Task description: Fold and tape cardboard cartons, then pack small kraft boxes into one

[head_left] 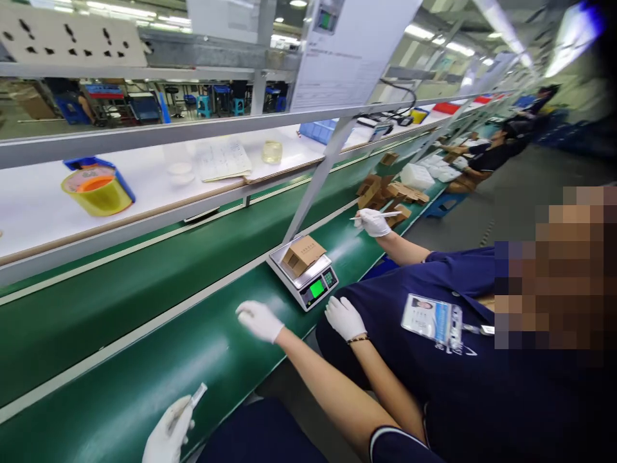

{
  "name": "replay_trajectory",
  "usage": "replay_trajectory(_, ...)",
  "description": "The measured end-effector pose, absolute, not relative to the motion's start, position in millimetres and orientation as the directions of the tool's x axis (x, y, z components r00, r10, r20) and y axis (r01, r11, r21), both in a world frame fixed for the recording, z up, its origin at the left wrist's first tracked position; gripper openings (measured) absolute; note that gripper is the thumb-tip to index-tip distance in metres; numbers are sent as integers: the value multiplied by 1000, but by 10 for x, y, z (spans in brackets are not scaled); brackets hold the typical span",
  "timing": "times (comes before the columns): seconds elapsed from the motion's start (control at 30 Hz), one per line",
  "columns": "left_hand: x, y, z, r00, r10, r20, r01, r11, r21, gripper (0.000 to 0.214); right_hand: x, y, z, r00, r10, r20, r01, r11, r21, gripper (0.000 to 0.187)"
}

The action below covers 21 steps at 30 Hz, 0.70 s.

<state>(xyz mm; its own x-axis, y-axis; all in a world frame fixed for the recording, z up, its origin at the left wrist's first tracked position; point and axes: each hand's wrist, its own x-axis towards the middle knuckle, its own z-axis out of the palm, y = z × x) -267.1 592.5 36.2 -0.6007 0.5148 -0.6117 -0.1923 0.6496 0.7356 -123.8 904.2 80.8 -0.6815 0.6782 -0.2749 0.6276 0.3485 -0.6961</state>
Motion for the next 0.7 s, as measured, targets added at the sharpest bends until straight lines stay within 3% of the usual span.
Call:
replay_trajectory(0.03,-2666,5939,427,-595,543,-592,-177,630,756,83,-1334,8658,707,-796,547,-258,488,329,-809,27)
replay_trajectory(0.1,-2680,5957,561,-572,607,-552,-150,584,798,72,-1465,7993,589,-892,409,-194,300,213,-930,38)
replay_trajectory(0.3,-2954,5681,938,-482,739,-471,-94,491,866,45,-1726,7085,802,-858,490,-154,232,103,-967,14)
replay_trajectory(0.47,-3340,5075,1042,-575,784,-234,166,392,905,42,-2166,6555,866,-860,473,-194,197,-43,-979,15)
replay_trajectory(0.53,-3488,4837,1053,-605,777,-172,235,382,894,32,-2321,6291,860,-861,455,-227,191,-123,-974,17)
replay_trajectory(0.6,-3634,4628,1067,-620,762,-189,233,408,883,23,-2436,6067,860,-841,471,-267,189,-206,-960,20)
replay_trajectory(0.7,-3842,4403,1092,-603,742,-292,123,448,885,27,-2539,5857,869,-793,510,-334,217,-275,-937,26)
